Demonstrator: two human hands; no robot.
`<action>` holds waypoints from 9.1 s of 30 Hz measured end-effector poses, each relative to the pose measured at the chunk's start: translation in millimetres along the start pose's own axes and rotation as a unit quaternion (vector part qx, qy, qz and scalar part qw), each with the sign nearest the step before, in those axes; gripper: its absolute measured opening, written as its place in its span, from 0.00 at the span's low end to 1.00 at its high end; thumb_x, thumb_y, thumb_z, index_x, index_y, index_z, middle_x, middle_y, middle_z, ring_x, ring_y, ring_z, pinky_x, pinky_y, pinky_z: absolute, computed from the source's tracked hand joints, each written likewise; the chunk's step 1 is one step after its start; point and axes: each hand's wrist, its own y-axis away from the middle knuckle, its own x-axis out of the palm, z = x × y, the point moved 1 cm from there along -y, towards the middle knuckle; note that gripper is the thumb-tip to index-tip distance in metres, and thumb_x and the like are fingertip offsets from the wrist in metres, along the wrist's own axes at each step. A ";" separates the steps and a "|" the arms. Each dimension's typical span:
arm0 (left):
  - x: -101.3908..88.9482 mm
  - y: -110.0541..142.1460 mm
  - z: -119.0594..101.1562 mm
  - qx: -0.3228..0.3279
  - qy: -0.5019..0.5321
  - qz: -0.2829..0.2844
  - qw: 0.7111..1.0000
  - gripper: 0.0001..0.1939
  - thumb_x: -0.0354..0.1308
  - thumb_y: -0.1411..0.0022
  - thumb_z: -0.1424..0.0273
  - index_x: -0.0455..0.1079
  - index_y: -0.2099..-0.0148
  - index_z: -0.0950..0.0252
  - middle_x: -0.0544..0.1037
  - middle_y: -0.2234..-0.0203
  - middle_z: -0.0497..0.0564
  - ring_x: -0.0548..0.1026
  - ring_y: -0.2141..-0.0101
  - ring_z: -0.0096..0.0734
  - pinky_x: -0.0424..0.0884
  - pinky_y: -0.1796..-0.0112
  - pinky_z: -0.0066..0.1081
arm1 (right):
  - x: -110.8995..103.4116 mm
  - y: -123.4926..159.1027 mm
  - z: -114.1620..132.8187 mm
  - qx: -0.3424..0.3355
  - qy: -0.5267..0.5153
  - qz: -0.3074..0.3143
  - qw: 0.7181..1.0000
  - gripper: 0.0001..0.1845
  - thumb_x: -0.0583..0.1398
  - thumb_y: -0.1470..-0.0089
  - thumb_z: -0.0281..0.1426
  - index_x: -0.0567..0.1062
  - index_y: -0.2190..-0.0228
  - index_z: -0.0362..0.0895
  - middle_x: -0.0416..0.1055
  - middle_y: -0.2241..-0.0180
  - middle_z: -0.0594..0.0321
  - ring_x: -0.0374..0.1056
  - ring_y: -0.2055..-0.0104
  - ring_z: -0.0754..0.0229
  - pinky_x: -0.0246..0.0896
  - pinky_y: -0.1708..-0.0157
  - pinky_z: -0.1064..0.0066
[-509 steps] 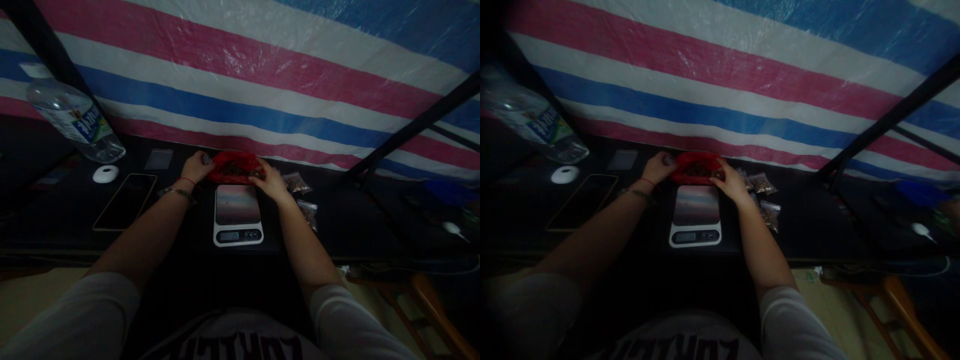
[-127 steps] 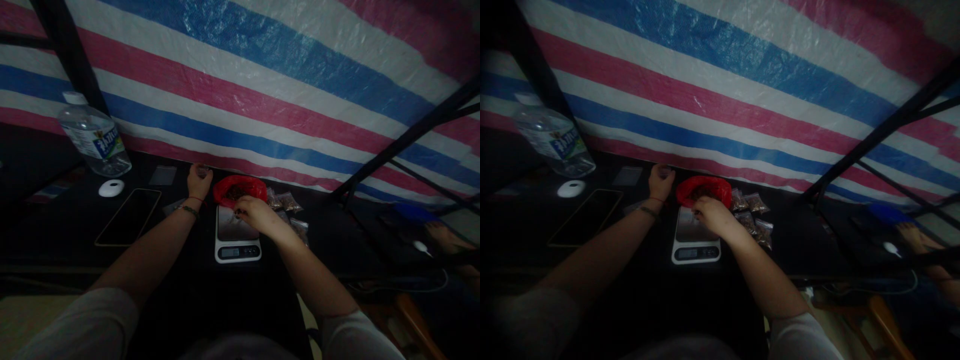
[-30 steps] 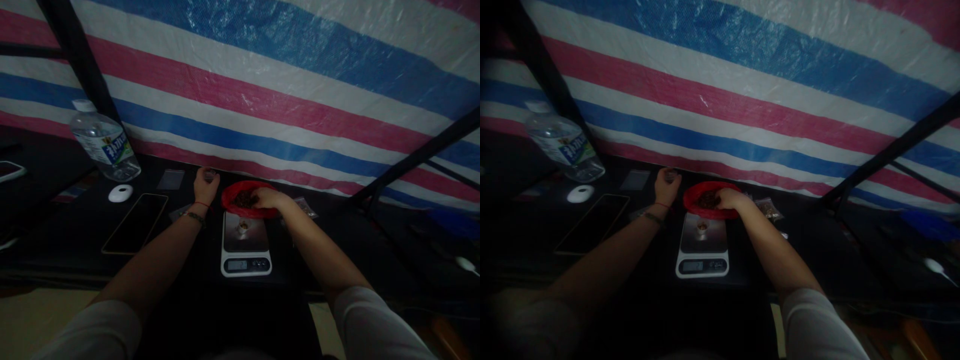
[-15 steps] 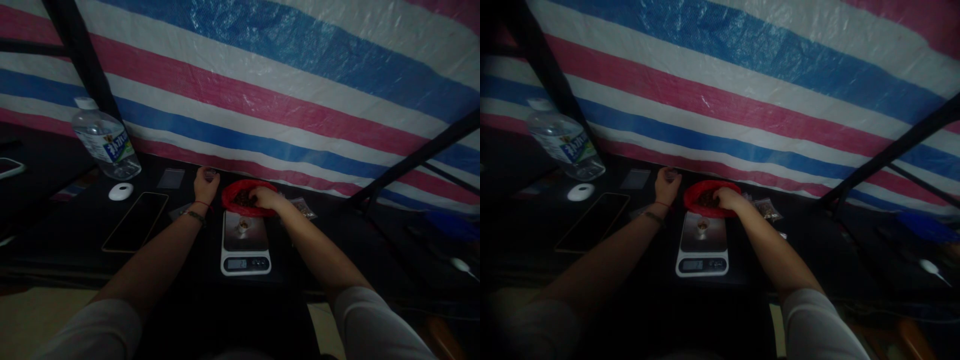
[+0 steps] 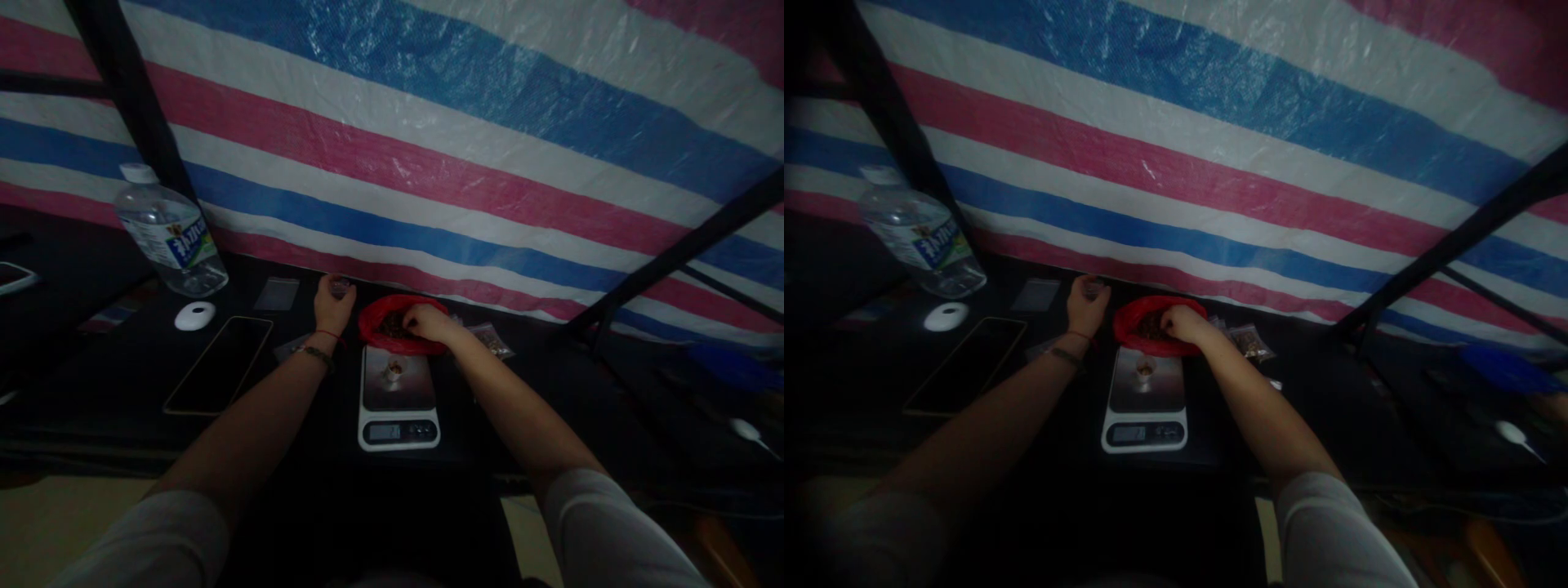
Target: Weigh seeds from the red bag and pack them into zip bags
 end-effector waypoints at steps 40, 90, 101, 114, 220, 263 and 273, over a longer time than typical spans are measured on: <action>-0.8 1.5 -3.9 -0.003 0.001 0.002 1.000 0.17 0.60 0.49 0.68 0.66 0.56 0.65 0.77 0.65 0.52 0.76 0.65 0.32 0.71 0.61 0.31 | 3.9 -1.7 5.7 -0.014 0.015 -0.019 1.000 0.14 0.59 0.52 0.23 0.79 0.63 0.43 0.77 0.61 0.59 0.71 0.58 0.58 0.61 0.56 0.71; 2.0 -0.7 3.5 -0.002 -0.003 0.011 1.000 0.17 0.59 0.50 0.66 0.67 0.56 0.64 0.77 0.65 0.52 0.76 0.65 0.33 0.70 0.59 0.33 | -45.1 67.1 91.1 -0.101 -0.072 -0.089 0.988 0.09 0.59 0.50 0.22 0.78 0.66 0.43 0.75 0.65 0.61 0.69 0.61 0.62 0.59 0.59 0.72; 1.6 -1.1 5.1 0.000 -0.003 0.005 1.000 0.17 0.59 0.49 0.66 0.67 0.56 0.64 0.77 0.66 0.52 0.76 0.65 0.34 0.71 0.59 0.34 | -36.9 69.3 110.3 -0.101 0.018 -0.018 0.995 0.07 0.61 0.51 0.23 0.78 0.69 0.42 0.74 0.66 0.58 0.68 0.62 0.59 0.57 0.64 0.72; 3.1 -1.6 5.0 0.004 -0.004 0.010 1.000 0.17 0.59 0.49 0.66 0.66 0.56 0.64 0.77 0.66 0.52 0.76 0.64 0.34 0.70 0.59 0.33 | -36.0 73.9 114.1 -0.097 0.019 -0.032 0.995 0.10 0.61 0.47 0.26 0.77 0.62 0.43 0.74 0.62 0.58 0.69 0.60 0.59 0.59 0.61 0.70; 0.9 0.2 0.6 -0.010 -0.006 0.021 1.000 0.16 0.58 0.49 0.67 0.67 0.56 0.64 0.77 0.65 0.52 0.76 0.64 0.33 0.69 0.59 0.32 | 2.9 -12.0 18.7 0.002 -0.022 0.022 1.000 0.13 0.60 0.52 0.22 0.81 0.64 0.43 0.79 0.63 0.61 0.72 0.63 0.61 0.61 0.62 0.76; 1.8 -0.4 4.3 0.002 -0.007 0.018 1.000 0.16 0.58 0.49 0.66 0.68 0.56 0.65 0.77 0.64 0.53 0.76 0.64 0.34 0.70 0.60 0.32 | -41.3 48.0 63.0 -0.041 -0.086 -0.104 0.990 0.12 0.62 0.51 0.24 0.79 0.62 0.45 0.77 0.61 0.61 0.71 0.59 0.60 0.61 0.56 0.70; 1.6 -0.9 4.7 -0.011 0.004 0.012 1.000 0.16 0.59 0.50 0.67 0.68 0.57 0.64 0.77 0.66 0.53 0.76 0.65 0.35 0.69 0.60 0.33 | -38.9 74.2 113.7 -0.091 -0.032 -0.066 0.993 0.08 0.62 0.50 0.22 0.78 0.66 0.40 0.75 0.65 0.57 0.69 0.61 0.59 0.60 0.59 0.70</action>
